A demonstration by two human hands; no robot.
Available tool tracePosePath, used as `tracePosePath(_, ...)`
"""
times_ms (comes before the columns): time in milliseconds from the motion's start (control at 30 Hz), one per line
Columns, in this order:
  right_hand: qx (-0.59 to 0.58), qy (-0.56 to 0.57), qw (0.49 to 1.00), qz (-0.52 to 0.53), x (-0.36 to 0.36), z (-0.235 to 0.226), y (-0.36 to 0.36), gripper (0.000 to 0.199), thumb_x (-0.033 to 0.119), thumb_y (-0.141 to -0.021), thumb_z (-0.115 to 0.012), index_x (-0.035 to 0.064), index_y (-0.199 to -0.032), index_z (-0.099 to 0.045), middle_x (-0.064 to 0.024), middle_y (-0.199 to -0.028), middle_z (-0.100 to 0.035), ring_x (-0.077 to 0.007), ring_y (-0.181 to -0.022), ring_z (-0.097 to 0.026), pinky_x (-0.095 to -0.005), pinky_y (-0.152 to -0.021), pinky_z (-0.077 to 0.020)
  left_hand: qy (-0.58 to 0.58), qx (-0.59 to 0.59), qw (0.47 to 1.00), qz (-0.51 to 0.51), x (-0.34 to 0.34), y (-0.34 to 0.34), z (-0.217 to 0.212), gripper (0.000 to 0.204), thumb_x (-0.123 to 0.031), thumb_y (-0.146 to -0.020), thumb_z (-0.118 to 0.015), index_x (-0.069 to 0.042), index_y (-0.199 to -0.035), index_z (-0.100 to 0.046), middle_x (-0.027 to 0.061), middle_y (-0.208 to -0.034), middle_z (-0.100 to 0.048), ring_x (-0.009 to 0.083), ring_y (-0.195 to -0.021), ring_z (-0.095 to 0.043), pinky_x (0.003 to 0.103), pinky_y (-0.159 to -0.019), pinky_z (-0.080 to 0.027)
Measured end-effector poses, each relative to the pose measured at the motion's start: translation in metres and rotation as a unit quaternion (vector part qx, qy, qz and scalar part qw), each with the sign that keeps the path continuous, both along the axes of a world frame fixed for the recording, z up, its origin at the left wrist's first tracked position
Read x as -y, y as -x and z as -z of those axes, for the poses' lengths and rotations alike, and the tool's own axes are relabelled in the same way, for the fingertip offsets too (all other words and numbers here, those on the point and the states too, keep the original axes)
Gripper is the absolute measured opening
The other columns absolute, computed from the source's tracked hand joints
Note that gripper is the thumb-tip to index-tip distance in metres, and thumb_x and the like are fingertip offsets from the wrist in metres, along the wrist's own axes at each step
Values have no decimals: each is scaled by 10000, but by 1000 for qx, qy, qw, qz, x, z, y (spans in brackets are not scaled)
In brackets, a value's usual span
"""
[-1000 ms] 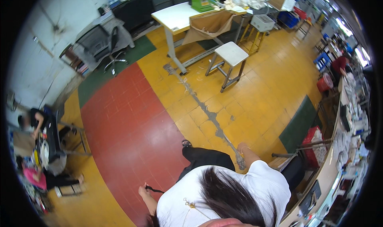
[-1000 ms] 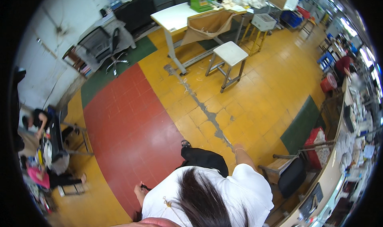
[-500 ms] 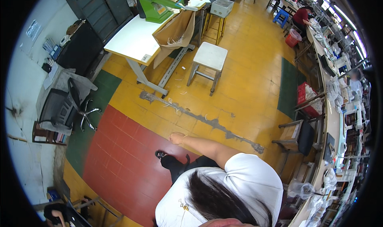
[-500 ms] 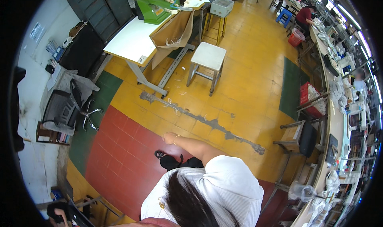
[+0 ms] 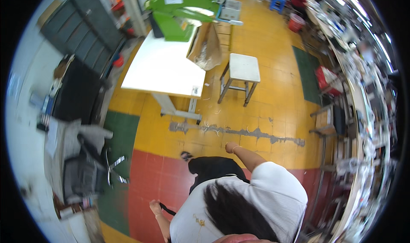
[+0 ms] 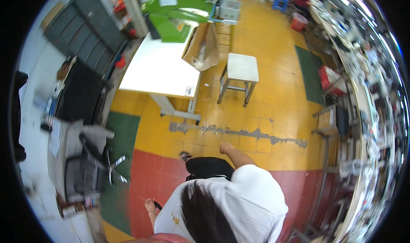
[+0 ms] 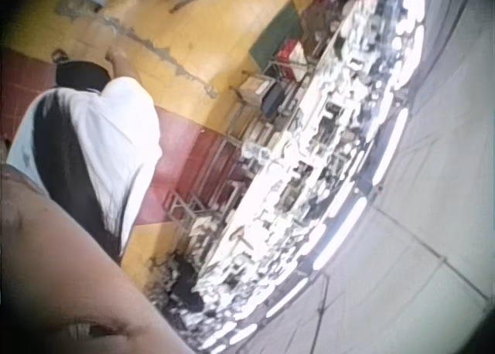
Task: The person walks through a textile factory, picks up a red basket, and sorts stacks of white fabric parts and cardboard pieces into the basket. They then use a marker to label some of the parts before continuing to organize them.
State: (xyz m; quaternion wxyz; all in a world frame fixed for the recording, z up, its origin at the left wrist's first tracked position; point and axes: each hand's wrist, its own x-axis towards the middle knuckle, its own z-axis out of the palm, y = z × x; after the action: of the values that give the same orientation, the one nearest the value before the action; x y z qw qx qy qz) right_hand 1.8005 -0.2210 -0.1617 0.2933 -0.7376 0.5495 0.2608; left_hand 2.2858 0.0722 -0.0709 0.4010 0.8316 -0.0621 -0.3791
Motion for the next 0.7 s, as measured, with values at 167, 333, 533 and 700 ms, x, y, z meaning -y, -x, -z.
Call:
tracePosePath(167,22,167,940,297,99,34,-130,286,165,-866,-497,44,-1040,-689,-202,-1061,-666,-331,-989,-648,-403,-856,-509,26,102,963,249,135,-93,82,110,-36,-825,-605,30,-912,-594,86,-676,-604,193,-546,-582,353,-432,-430)
tracePosePath(333,203,61,977,33,219,-63,-372,223,199,-833,-585,90,-998,-690,-175,-1020,-676,-347,-986,-636,-443,-841,-505,-104,40,928,356,207,-208,70,154,-83,-842,-605,43,-931,-602,94,-684,-620,201,-596,-606,364,-480,-454)
tracePosePath(533,318,97,943,10,347,-169,-543,214,180,-816,-629,158,-1016,-703,-102,-1036,-672,-307,-959,-646,-414,-838,-515,-119,-9,894,431,376,-328,52,182,-134,-866,-590,43,-907,-597,98,-672,-623,202,-611,-616,356,-493,-460)
tracePosePath(700,313,233,917,76,448,-166,-600,180,180,-829,-578,99,-962,-668,-151,-1141,-592,-336,-946,-644,-418,-786,-544,-130,9,848,514,521,-456,39,220,-177,-887,-578,43,-887,-593,101,-662,-625,203,-624,-625,349,-504,-465)
